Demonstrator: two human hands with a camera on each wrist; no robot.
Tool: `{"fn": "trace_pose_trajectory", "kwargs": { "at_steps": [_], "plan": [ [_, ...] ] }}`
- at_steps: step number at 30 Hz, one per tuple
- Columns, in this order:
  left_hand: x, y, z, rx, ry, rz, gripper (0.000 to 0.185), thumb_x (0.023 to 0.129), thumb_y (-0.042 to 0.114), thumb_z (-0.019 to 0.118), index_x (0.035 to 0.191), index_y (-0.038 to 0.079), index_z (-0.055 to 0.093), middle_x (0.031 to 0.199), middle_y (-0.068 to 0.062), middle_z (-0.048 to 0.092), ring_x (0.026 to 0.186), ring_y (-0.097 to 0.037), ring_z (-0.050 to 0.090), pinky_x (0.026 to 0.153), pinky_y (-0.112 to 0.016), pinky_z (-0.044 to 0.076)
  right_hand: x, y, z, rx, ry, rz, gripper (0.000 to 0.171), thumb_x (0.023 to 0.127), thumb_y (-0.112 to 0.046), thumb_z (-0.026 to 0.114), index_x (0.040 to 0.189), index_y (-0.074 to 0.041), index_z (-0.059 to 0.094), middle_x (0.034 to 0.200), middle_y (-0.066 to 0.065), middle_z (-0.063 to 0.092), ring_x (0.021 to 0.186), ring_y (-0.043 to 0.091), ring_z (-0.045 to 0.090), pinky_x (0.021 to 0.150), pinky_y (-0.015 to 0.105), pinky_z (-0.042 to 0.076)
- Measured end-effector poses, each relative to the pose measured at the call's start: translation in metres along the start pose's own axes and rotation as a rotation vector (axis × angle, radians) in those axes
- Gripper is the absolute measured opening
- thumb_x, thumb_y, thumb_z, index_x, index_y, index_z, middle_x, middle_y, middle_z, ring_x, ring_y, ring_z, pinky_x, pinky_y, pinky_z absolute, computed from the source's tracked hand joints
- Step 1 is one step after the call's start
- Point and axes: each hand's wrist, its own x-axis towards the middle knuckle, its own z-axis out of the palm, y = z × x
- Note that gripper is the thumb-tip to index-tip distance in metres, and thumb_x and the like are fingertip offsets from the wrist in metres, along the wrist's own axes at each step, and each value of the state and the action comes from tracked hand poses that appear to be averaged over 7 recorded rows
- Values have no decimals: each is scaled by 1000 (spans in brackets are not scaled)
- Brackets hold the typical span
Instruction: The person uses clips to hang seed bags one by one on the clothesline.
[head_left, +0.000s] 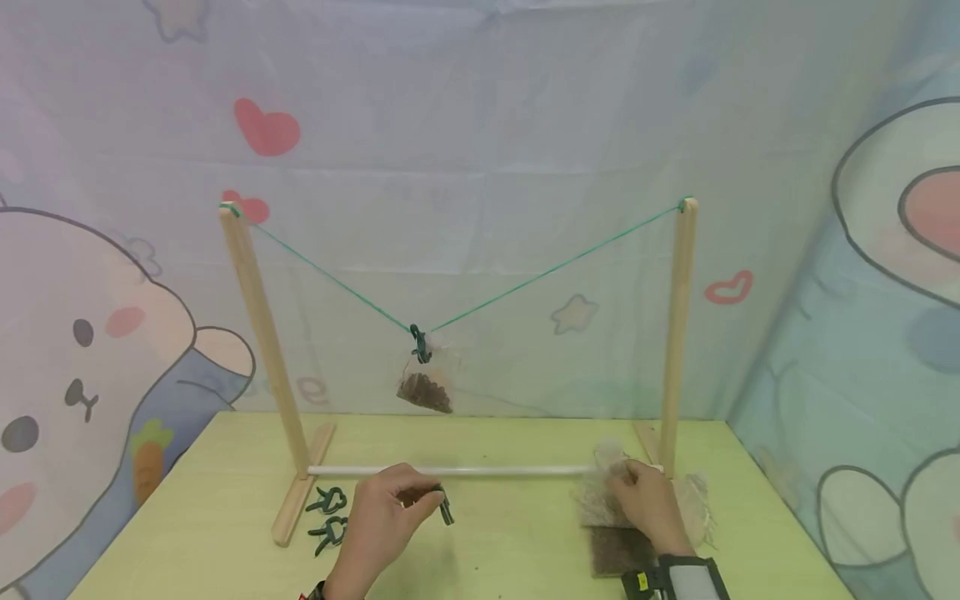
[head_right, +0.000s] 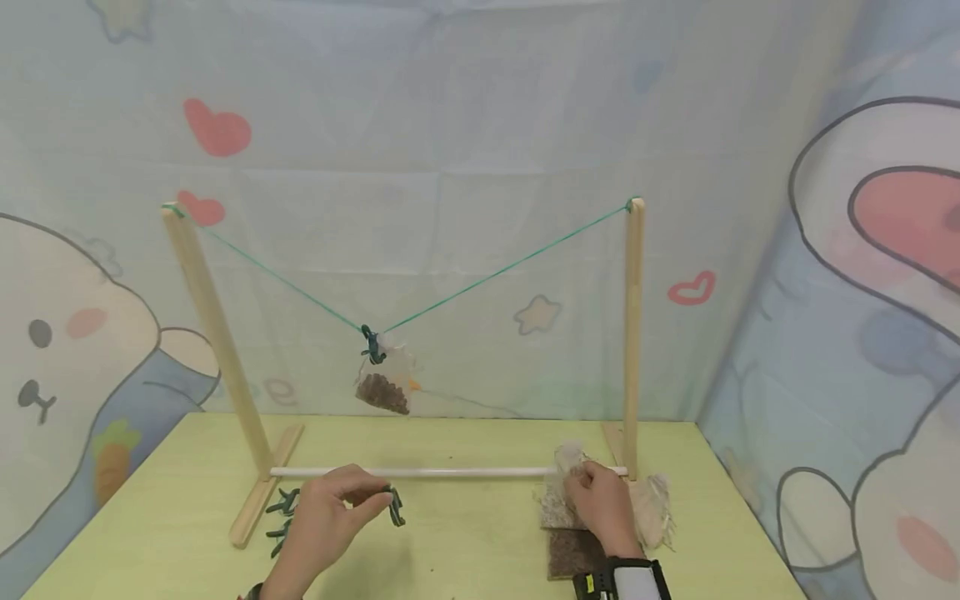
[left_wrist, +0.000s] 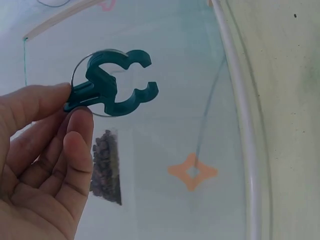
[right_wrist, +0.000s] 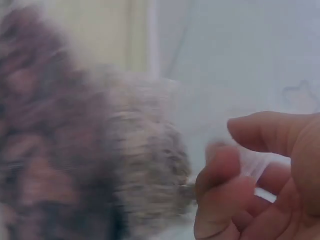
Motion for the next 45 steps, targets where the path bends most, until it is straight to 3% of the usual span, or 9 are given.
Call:
{"fn": "trace_pose_trajectory", "kwargs": {
  "at_steps": [2, 5, 9, 15, 23, 25, 28, 36, 45],
  "plan": [
    [1, 3, -2, -7, 40, 6, 17, 78, 8, 80, 83, 24, 77, 75, 11, 66, 64, -3, 61, 60, -23, 53, -4, -10, -6, 20, 8, -27, 29, 93, -16, 60, 67, -9, 48, 57, 0, 40, 52, 14, 38, 48, 27, 32],
    [3, 9, -5, 3, 97, 43, 16, 77, 7, 80, 82, 22, 77, 73, 12, 65, 63, -1, 61, 60, -23, 53, -11, -26, -14, 20, 5, -90, 37, 92, -14, 61, 59, -12, 45, 52, -5, 33, 48, 11, 30, 46, 25, 29],
    [11, 17, -14, 67, 157, 168, 12, 78, 8, 79, 85, 18, 77, 75, 12, 66, 63, 1, 59, 58, -21, 50, -17, -49, -22, -20, 2, -175, 40, 91, -13, 62, 56, -12, 43, 50, -6, 30, 47, 9, 24, 46, 23, 25],
    [34, 40, -29, 128, 254, 325, 11, 80, 6, 78, 89, 13, 78, 78, 5, 67, 65, -1, 59, 57, -21, 49, -17, -83, -29, -55, 9, -362, 42, 92, -10, 61, 56, -15, 39, 51, -9, 29, 47, 3, 21, 48, 20, 23],
    [67, 75, -46, 96, 336, 426, 12, 79, 6, 79, 91, 6, 78, 78, 0, 68, 68, -8, 59, 57, -21, 45, -6, -128, -36, -42, 58, -593, 38, 90, -15, 69, 57, -16, 52, 73, -3, 59, 55, 5, 32, 55, 22, 34],
    [75, 80, -48, 63, 345, 446, 12, 81, 8, 78, 93, 5, 78, 80, -1, 68, 70, -10, 60, 61, -21, 46, -2, -138, -37, -20, 66, -624, 38, 90, -13, 69, 56, -16, 51, 66, -4, 49, 55, 7, 35, 55, 22, 34],
    [87, 86, -49, 8, 356, 466, 15, 84, 10, 76, 97, 4, 77, 83, -3, 68, 74, -12, 61, 66, -21, 47, 5, -153, -38, 15, 62, -640, 40, 90, -11, 66, 56, -16, 46, 59, -6, 42, 51, 6, 37, 53, 22, 34],
    [116, 90, -49, -28, 403, 456, 16, 86, 12, 74, 99, 5, 77, 85, -6, 71, 72, -16, 63, 63, -22, 47, 20, -184, -40, 169, -40, -569, 21, 94, -16, 62, 75, -12, 67, 58, 1, 60, 48, 16, 58, 47, 29, 50],
    [130, 81, -42, -38, 441, 397, 16, 85, 10, 75, 99, 3, 77, 87, -9, 71, 70, -18, 62, 64, -23, 48, 31, -202, -29, 288, -43, -519, 24, 94, -15, 59, 72, -10, 68, 63, 8, 66, 51, 20, 63, 53, 33, 55]
  ]
}}
